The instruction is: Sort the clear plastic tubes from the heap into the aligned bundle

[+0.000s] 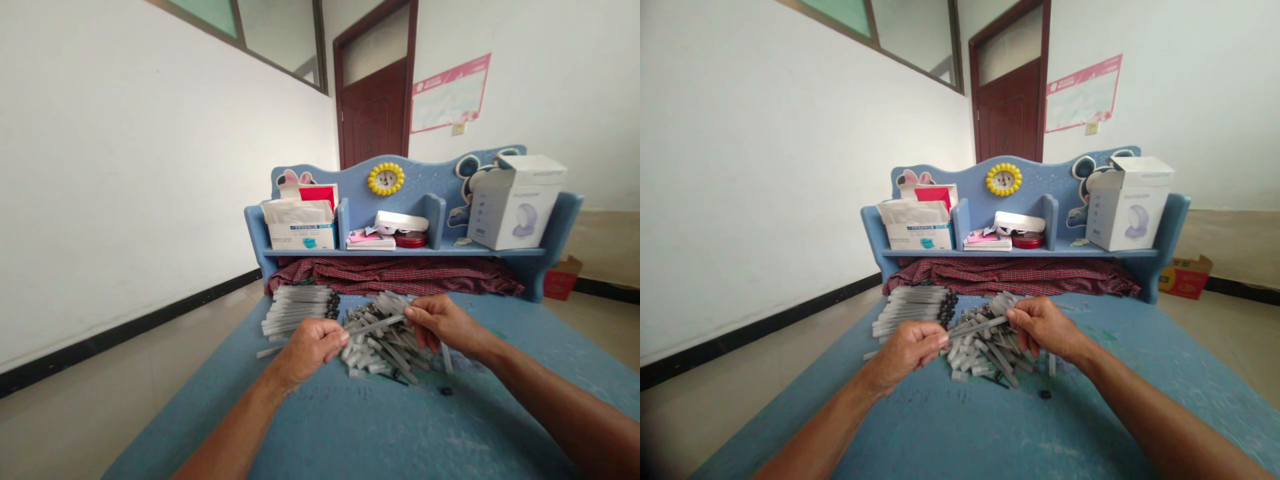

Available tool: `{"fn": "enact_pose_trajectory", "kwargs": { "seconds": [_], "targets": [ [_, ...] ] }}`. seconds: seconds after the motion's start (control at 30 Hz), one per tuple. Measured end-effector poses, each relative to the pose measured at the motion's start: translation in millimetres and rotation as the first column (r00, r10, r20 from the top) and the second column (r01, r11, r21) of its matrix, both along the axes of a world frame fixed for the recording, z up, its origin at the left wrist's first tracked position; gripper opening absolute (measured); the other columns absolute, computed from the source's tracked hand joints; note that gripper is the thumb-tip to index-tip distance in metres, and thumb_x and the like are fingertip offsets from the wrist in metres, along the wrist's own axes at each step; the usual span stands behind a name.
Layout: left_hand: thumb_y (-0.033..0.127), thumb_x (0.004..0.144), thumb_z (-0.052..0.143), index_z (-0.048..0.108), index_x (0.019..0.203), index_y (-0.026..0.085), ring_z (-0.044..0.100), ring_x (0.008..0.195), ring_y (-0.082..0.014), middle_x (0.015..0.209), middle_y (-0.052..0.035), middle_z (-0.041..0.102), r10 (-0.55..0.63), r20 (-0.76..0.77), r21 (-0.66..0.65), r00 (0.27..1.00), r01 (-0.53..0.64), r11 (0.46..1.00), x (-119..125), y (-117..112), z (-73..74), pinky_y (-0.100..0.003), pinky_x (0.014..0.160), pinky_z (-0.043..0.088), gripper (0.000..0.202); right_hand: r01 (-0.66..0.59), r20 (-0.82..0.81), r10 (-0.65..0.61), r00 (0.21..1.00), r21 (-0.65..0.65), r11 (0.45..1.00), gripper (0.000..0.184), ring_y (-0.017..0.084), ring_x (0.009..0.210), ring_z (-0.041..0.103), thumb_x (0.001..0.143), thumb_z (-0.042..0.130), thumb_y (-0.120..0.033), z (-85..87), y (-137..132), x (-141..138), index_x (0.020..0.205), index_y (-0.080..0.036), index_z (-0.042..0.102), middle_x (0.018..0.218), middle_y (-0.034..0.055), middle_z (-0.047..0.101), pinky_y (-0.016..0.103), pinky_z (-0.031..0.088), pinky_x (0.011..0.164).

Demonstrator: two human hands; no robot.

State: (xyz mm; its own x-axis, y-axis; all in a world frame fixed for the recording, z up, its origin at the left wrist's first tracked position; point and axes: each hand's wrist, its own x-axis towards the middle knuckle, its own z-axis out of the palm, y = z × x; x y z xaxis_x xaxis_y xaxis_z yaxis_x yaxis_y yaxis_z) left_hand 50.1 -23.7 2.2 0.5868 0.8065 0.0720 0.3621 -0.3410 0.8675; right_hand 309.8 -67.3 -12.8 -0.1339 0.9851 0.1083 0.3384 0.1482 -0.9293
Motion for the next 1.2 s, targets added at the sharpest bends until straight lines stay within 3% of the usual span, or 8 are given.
{"fn": "enact_pose_trajectory", "kwargs": {
  "seconds": [0.13,0.33,0.53,0.63,0.8,1.0,1.1,1.2],
  "targets": [
    [0.042,0.076,0.051,0.05,0.056,0.016,0.033,0.045,-0.0081,0.047,0.0054,0.039,-0.014,-0.001,0.004,1.0,0.014,1.0,0.0,2.2,-1.7,-0.021,0.046,0.023,0.033,-0.028,-0.071,0.028,0.997,0.01,1.0,0.043,0.006,0.034,0.047,0.079,0.054,-0.057,1.0,-0.5,2.8,0.063,-0.017,0.05,0.049,-0.0015,0.061,0.018,0.032,0.035],
    [0.044,0.075,0.052,0.048,0.055,0.016,0.032,0.044,-0.0073,0.046,0.006,0.039,-0.022,0.018,-0.036,1.0,0.023,0.999,-0.8,4.4,-3.6,-0.02,0.045,0.024,0.035,-0.083,-0.17,0.08,0.982,-0.011,0.996,0.038,0.008,0.04,0.053,0.071,0.067,-0.051,6.4,-2.3,6.7,0.078,-0.015,0.055,0.057,-0.0004,0.064,0.02,0.036,0.04],
    [0.044,0.076,0.051,0.048,0.056,0.016,0.032,0.045,-0.0073,0.046,0.0059,0.039,-0.024,0.008,-0.007,1.0,0.024,1.0,-0.3,4.2,-3.3,-0.02,0.045,0.024,0.035,0.042,-0.084,-0.043,0.995,-0.014,0.999,0.046,0.007,0.03,0.044,0.081,0.047,-0.061,1.3,-0.3,1.1,0.068,-0.017,0.051,0.044,-0.0025,0.058,0.019,0.03,0.033],
    [0.045,0.076,0.051,0.048,0.055,0.016,0.032,0.045,-0.0076,0.046,0.0059,0.039,-0.028,-0.004,0.0,1.0,0.028,1.0,0.0,4.4,-3.2,-0.02,0.045,0.024,0.035,0.013,-0.092,-0.014,0.996,-0.013,1.0,0.041,0.007,0.032,0.045,0.077,0.055,-0.057,2.1,-0.5,-0.6,0.068,-0.018,0.048,0.047,-0.0027,0.059,0.019,0.031,0.034],
    [0.045,0.076,0.051,0.047,0.054,0.016,0.032,0.045,-0.0077,0.046,0.0059,0.039,-0.019,0.003,-0.005,1.0,0.019,1.0,0.4,4.6,-3.8,-0.02,0.045,0.024,0.036,-0.017,-0.134,0.015,0.991,-0.008,1.0,0.04,0.008,0.037,0.05,0.073,0.063,-0.051,7.5,-2.5,-1.2,0.09,-0.018,0.05,0.055,-0.0027,0.063,0.019,0.031,0.037],
    [0.044,0.076,0.052,0.048,0.055,0.016,0.032,0.045,-0.0078,0.046,0.0058,0.039,-0.016,-0.001,-0.001,1.0,0.016,1.0,0.8,4.9,-4.0,-0.02,0.045,0.024,0.036,0.045,-0.015,-0.046,0.999,-0.014,0.999,0.042,0.006,0.028,0.039,0.082,0.047,-0.058,2.5,-1.2,-2.6,0.071,-0.017,0.05,0.041,-0.0036,0.055,0.019,0.024,0.032],
    [0.044,0.076,0.051,0.047,0.055,0.016,0.032,0.045,-0.0079,0.046,0.0057,0.039,-0.023,-0.005,-0.003,1.0,0.023,1.0,0.6,5.5,-4.1,-0.02,0.045,0.024,0.036,-0.01,-0.103,0.007,0.995,-0.034,0.999,0.038,0.007,0.031,0.043,0.076,0.059,-0.052,3.5,-1.8,-2.2,0.088,-0.018,0.05,0.047,-0.0051,0.058,0.018,0.029,0.034],
    [0.044,0.077,0.051,0.048,0.055,0.016,0.032,0.045,-0.0079,0.046,0.0057,0.039,-0.025,-0.007,-0.004,1.0,0.025,1.0,0.5,5.5,-4.0,-0.021,0.046,0.024,0.036,-0.014,-0.075,0.01,0.997,-0.051,0.999,0.04,0.007,0.03,0.043,0.079,0.055,-0.054,5.3,-2.9,-2.9,0.095,-0.018,0.049,0.046,-0.005,0.058,0.018,0.028,0.033]
  ]
}}
